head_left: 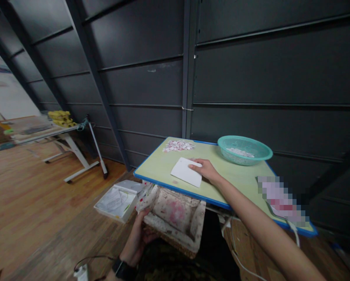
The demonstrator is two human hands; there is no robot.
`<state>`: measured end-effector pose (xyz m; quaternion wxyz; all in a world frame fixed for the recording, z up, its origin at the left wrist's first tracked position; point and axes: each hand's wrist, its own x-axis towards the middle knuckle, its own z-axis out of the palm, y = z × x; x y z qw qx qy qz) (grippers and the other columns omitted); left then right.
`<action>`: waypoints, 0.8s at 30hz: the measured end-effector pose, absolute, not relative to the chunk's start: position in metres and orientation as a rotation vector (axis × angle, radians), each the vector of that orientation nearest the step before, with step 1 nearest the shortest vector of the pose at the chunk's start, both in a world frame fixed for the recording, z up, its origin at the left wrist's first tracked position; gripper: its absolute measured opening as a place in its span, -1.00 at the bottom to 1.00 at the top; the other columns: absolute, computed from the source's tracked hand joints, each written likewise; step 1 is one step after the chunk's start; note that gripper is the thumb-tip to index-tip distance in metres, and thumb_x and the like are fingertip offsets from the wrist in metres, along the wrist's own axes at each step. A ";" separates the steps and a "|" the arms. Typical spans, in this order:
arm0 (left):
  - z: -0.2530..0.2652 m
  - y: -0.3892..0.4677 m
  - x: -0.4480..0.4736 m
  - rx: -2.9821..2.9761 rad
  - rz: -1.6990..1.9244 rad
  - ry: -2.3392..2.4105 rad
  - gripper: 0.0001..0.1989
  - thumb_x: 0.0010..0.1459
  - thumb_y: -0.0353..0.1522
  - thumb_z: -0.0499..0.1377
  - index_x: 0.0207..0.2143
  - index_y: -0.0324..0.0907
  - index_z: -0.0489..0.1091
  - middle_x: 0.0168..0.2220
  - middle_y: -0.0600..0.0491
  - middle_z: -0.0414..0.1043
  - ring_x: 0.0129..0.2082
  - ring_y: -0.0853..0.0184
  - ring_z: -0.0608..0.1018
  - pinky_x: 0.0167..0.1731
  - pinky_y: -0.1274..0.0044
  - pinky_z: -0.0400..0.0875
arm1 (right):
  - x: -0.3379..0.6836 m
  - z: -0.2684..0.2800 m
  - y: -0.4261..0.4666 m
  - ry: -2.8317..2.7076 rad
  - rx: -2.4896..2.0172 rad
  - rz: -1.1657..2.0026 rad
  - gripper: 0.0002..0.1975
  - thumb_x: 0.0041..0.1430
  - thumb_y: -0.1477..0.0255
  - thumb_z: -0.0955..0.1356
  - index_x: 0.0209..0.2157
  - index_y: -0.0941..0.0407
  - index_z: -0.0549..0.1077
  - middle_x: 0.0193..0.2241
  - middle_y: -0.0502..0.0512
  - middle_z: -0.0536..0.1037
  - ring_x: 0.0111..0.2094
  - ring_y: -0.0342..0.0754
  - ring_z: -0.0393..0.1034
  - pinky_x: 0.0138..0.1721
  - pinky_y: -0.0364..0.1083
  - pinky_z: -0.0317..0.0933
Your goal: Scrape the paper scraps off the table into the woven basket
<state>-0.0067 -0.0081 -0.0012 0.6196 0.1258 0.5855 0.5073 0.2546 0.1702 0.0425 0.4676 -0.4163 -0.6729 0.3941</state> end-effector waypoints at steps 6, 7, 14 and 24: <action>0.003 -0.010 -0.005 0.315 1.171 1.349 -0.68 0.14 -0.24 0.17 -0.09 -0.19 0.31 -0.45 0.04 0.47 -0.50 0.23 0.57 -0.37 0.34 0.55 | 0.252 0.039 0.171 -1.707 -1.014 0.917 -0.63 -0.07 0.17 0.46 -0.31 0.17 0.59 -0.22 0.18 0.62 -0.31 0.00 0.47 -0.35 -0.09 0.34; 0.003 -0.010 -0.005 0.323 1.175 1.343 -0.68 0.14 -0.24 0.17 -0.08 -0.18 0.31 -0.42 0.03 0.48 -0.48 0.22 0.58 -0.36 0.33 0.56 | 0.251 0.039 0.170 -1.734 -1.017 0.932 -0.63 -0.07 0.16 0.46 -0.32 0.17 0.58 -0.25 0.17 0.63 -0.34 -0.02 0.47 -0.38 -0.10 0.33; -0.004 -0.009 -0.008 0.338 1.170 1.332 -0.66 0.14 -0.23 0.17 -0.07 -0.19 0.29 -0.39 0.01 0.49 -0.47 0.21 0.58 -0.34 0.31 0.56 | 0.246 0.044 0.156 -1.849 -1.057 1.099 -0.58 -0.04 0.11 0.46 -0.31 0.19 0.57 -0.42 0.09 0.59 -0.47 -0.09 0.39 -0.47 -0.14 0.23; 0.000 -0.011 -0.007 0.318 1.161 1.331 -0.67 0.16 -0.25 0.16 -0.06 -0.21 0.30 -0.50 0.05 0.48 -0.54 0.25 0.57 -0.41 0.37 0.56 | 0.271 0.053 0.174 -1.367 -1.222 0.485 -0.49 0.07 0.04 0.33 -0.21 0.20 0.58 -0.23 0.23 0.62 -0.25 0.12 0.47 -0.22 0.00 0.28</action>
